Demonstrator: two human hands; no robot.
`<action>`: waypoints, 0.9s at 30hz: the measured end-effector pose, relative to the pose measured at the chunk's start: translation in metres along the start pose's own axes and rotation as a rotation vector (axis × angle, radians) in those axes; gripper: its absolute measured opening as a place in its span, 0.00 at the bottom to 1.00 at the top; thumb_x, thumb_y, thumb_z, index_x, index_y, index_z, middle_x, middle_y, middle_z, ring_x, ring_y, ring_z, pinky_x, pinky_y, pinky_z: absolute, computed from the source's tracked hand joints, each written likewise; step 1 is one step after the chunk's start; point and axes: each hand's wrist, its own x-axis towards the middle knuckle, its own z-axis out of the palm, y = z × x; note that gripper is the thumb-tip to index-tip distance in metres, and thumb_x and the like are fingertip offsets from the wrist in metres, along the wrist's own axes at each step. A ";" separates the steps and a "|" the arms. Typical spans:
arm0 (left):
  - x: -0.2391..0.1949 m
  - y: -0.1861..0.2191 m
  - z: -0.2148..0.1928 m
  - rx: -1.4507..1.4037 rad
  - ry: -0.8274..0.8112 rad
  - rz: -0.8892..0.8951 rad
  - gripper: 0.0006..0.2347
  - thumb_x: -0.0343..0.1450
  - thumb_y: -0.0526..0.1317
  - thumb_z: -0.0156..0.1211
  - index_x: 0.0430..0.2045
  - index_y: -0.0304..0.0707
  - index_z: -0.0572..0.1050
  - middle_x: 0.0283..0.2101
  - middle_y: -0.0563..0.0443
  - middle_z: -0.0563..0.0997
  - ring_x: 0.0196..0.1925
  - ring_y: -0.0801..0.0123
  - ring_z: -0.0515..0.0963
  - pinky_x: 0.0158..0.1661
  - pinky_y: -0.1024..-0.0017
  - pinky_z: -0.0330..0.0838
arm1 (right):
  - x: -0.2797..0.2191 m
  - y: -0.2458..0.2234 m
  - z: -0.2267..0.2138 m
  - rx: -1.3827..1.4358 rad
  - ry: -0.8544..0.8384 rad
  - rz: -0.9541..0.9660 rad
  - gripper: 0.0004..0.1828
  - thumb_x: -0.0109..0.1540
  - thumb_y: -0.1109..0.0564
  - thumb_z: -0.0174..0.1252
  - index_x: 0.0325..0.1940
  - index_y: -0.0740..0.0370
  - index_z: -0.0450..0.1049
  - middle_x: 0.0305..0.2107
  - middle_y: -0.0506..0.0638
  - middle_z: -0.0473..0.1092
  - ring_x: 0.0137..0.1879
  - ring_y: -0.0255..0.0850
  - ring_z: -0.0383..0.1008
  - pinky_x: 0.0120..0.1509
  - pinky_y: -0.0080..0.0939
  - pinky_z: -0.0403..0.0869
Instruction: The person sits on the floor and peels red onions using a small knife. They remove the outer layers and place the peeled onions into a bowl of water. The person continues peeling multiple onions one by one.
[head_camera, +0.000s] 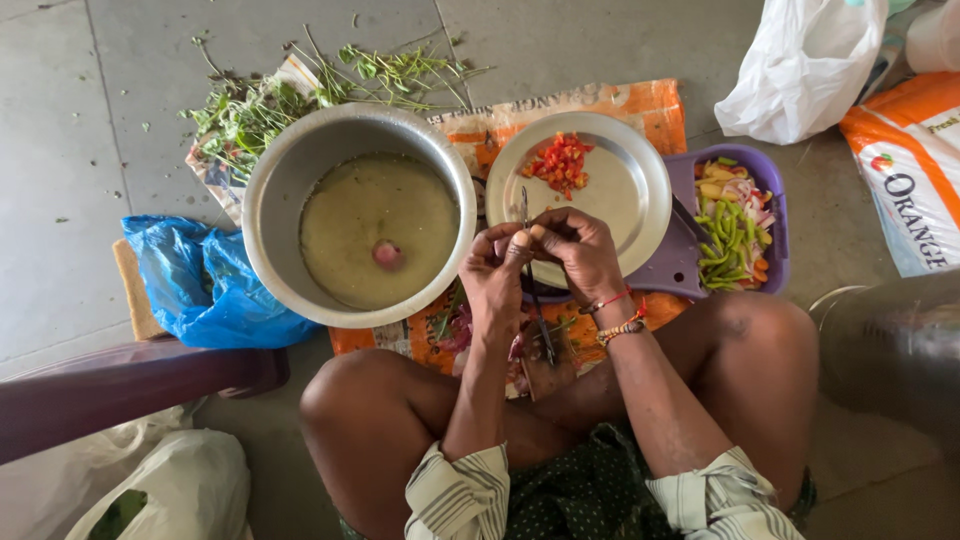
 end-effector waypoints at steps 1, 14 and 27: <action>0.001 -0.001 -0.001 -0.015 -0.003 -0.002 0.08 0.70 0.32 0.67 0.39 0.26 0.80 0.33 0.47 0.84 0.34 0.73 0.82 0.40 0.76 0.79 | 0.000 0.002 0.000 0.004 0.004 0.001 0.03 0.64 0.67 0.63 0.42 0.68 0.77 0.36 0.50 0.77 0.42 0.35 0.78 0.50 0.38 0.83; 0.016 -0.037 -0.010 0.365 0.294 -0.411 0.07 0.75 0.34 0.62 0.39 0.24 0.80 0.34 0.47 0.83 0.32 0.72 0.76 0.33 0.73 0.70 | 0.021 0.029 -0.023 -0.596 0.167 0.098 0.21 0.53 0.75 0.54 0.43 0.62 0.83 0.35 0.52 0.79 0.39 0.38 0.76 0.45 0.37 0.74; -0.015 -0.007 0.004 -0.063 -0.041 0.053 0.07 0.75 0.33 0.62 0.42 0.24 0.78 0.36 0.47 0.84 0.37 0.73 0.81 0.43 0.74 0.78 | -0.016 -0.018 -0.010 -0.258 -0.022 -0.007 0.08 0.64 0.61 0.64 0.47 0.62 0.82 0.37 0.49 0.79 0.38 0.34 0.79 0.40 0.35 0.80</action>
